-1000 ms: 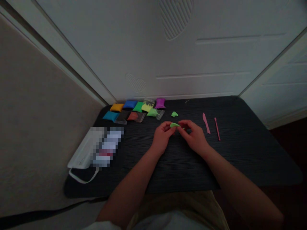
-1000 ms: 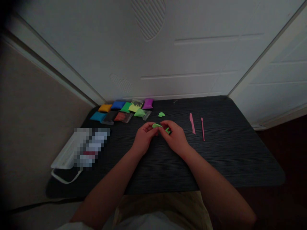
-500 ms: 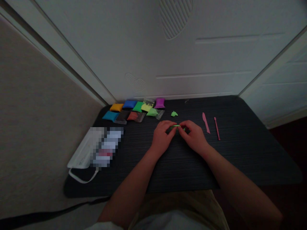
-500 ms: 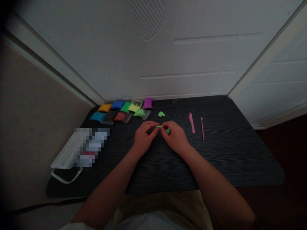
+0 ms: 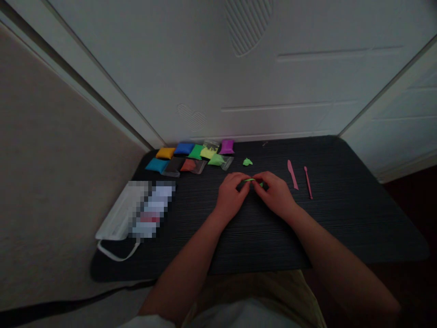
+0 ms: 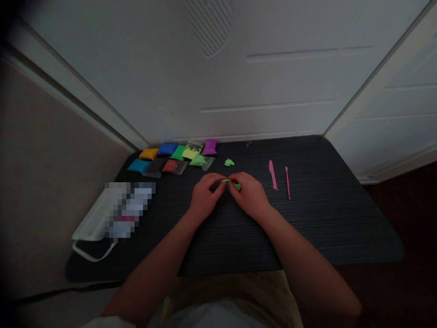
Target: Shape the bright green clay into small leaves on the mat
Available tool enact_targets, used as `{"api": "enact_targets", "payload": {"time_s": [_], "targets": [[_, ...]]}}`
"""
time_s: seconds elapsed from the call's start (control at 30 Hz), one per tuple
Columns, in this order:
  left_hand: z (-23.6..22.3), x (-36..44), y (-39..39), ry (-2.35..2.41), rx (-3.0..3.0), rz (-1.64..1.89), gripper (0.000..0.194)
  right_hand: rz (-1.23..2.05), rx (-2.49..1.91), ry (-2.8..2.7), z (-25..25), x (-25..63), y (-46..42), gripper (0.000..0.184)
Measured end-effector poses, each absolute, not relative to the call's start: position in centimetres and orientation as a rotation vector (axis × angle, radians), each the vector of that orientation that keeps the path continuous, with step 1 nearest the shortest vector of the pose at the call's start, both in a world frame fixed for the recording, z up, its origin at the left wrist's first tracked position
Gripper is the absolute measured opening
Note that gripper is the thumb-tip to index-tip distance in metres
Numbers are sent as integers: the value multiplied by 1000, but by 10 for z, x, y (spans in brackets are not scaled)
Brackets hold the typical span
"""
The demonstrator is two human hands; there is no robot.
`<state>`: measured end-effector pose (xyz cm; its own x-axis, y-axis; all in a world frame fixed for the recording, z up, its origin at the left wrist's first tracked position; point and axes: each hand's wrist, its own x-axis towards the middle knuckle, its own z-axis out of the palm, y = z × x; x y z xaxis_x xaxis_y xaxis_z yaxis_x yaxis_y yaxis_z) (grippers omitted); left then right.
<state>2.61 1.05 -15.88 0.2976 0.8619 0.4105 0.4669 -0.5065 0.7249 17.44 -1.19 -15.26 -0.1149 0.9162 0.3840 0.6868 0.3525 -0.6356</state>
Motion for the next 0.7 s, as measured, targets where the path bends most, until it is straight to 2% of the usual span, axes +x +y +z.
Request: {"api": "enact_targets", "payload": {"time_s": [0.7], "targets": [[-159, 25, 9, 1207, 2006, 1190, 15, 619, -1401, -1632, -149, 169, -16, 14]]}}
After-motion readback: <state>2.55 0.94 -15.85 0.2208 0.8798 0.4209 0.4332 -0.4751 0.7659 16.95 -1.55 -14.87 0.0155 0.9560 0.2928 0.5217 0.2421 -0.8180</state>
